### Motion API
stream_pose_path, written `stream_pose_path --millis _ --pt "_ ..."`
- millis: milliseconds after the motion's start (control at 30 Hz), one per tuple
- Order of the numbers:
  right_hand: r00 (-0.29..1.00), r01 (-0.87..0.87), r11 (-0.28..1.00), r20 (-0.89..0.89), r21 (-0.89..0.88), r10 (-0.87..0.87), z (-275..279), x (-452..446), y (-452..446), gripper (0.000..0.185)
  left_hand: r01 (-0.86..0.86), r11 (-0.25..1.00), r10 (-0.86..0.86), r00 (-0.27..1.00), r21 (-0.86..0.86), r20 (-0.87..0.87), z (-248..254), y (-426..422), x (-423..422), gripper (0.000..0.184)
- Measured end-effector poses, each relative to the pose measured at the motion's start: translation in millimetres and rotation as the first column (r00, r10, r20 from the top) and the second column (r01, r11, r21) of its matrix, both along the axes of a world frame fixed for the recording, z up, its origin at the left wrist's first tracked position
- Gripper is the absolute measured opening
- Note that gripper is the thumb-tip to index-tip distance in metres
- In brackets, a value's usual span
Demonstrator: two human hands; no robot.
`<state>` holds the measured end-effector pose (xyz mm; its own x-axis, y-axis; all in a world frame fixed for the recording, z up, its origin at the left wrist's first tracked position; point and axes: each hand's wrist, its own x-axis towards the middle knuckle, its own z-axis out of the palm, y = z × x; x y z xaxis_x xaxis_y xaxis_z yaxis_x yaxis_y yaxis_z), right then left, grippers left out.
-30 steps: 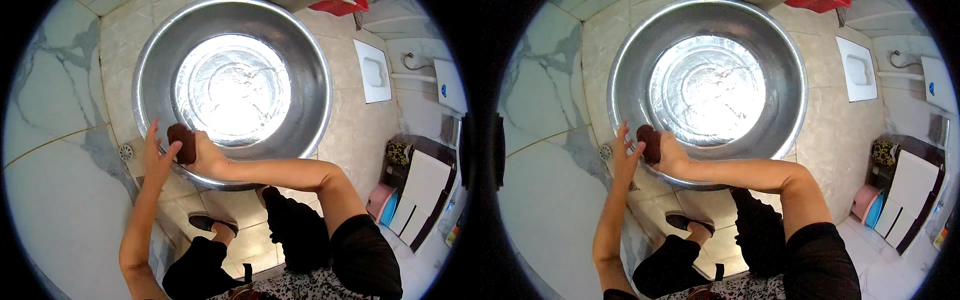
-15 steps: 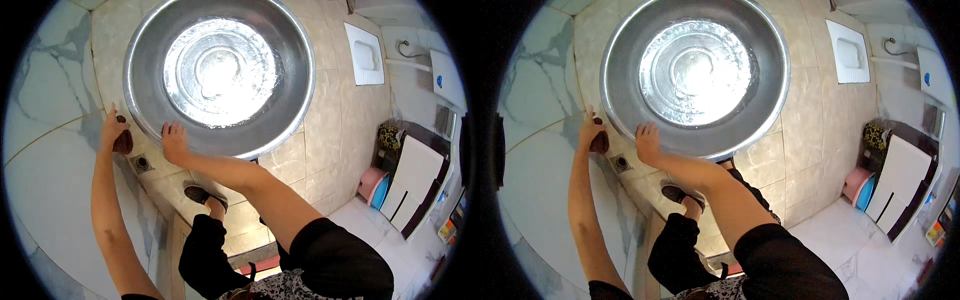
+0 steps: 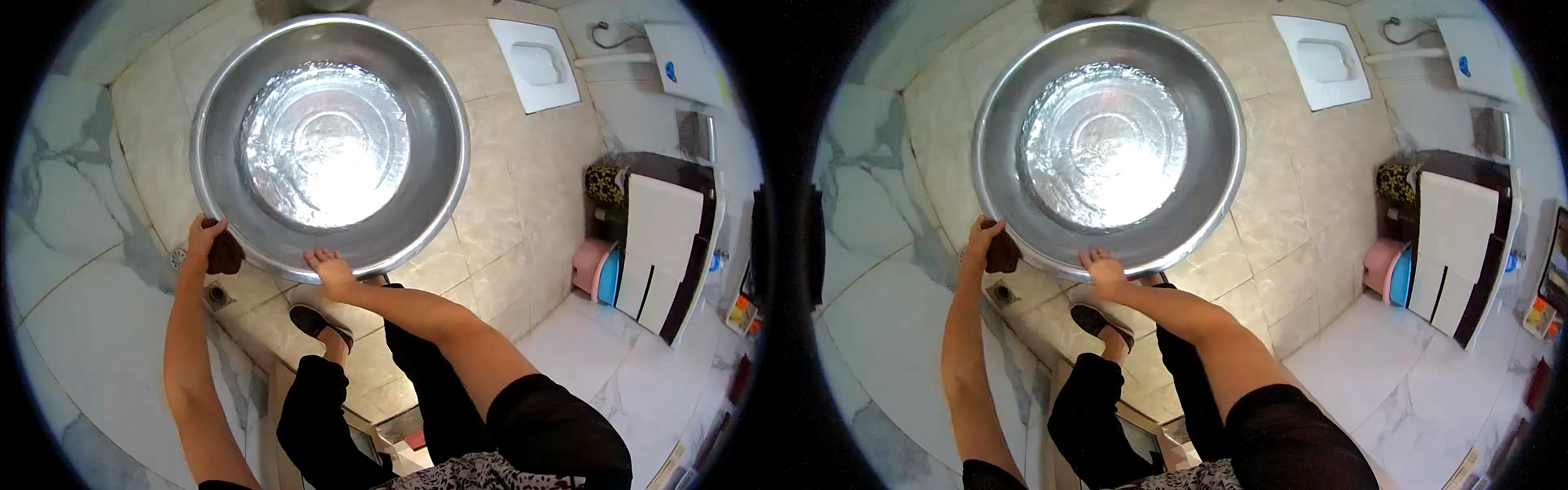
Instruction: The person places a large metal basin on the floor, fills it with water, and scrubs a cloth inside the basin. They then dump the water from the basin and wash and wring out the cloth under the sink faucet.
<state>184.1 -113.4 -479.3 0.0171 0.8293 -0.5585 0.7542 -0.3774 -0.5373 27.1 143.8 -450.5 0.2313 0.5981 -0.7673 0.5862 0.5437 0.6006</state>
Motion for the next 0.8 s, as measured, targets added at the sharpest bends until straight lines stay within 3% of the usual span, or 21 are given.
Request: stream_pose_path --millis 100,233,300,367,433,467,567,600,700,767,800 --pt "0.995 -0.085 0.987 -0.066 -0.138 0.077 28.1 50.0 -23.9 0.070 0.006 1.000 -0.007 1.000 -0.029 -0.012 -14.6 -12.3 6.8 0.042" --pt "0.988 -0.142 0.988 0.051 -0.053 0.144 49.6 93.4 -54.8 0.061 -0.153 0.982 0.168 0.976 -0.110 0.142 -1.7 -46.9 27.1 0.032" --pt "0.986 -0.151 0.988 0.071 -0.044 0.154 61.0 107.6 -64.3 0.061 -0.136 0.986 0.147 0.982 -0.099 0.117 -9.0 -50.8 30.3 0.033" --pt "0.984 -0.154 0.969 0.054 -0.191 0.167 79.3 124.4 -68.6 0.067 -0.119 0.989 0.128 0.987 -0.093 0.100 -18.2 -55.9 39.4 0.033" --pt "0.979 -0.153 0.975 0.111 -0.164 0.173 67.9 139.6 -85.9 0.064 0.006 0.996 -0.007 1.000 0.091 0.017 -24.9 -67.8 52.6 0.029" --pt "0.969 -0.156 0.978 0.169 -0.138 0.179 64.1 146.7 -93.2 0.062 -0.001 0.958 0.003 1.000 0.286 -0.005 -65.7 -73.7 51.5 0.027" --pt "0.975 -0.114 0.981 0.174 -0.157 0.141 68.0 177.7 -103.0 0.059 -0.022 0.982 0.004 0.995 0.186 0.098 8.3 -79.4 122.8 0.030" --pt "0.976 -0.107 0.981 0.173 -0.160 0.135 67.8 190.5 -107.1 0.059 -0.015 0.983 -0.003 0.995 0.184 0.097 11.0 -79.4 140.0 0.030" --pt "0.977 -0.045 0.992 0.200 -0.120 0.068 75.9 219.7 -115.4 0.048 0.162 0.939 -0.158 0.987 0.304 -0.038 23.9 -82.6 181.0 0.029" --pt "0.955 0.080 0.951 0.297 -0.297 0.013 85.4 244.6 -114.3 0.052 0.223 0.901 -0.185 0.973 0.373 -0.136 34.0 -85.8 212.5 0.029" --pt "0.941 0.096 0.953 0.339 -0.287 0.007 91.9 254.6 -115.7 0.043 0.254 0.881 -0.195 0.964 0.399 -0.182 38.6 -88.3 224.6 0.029"
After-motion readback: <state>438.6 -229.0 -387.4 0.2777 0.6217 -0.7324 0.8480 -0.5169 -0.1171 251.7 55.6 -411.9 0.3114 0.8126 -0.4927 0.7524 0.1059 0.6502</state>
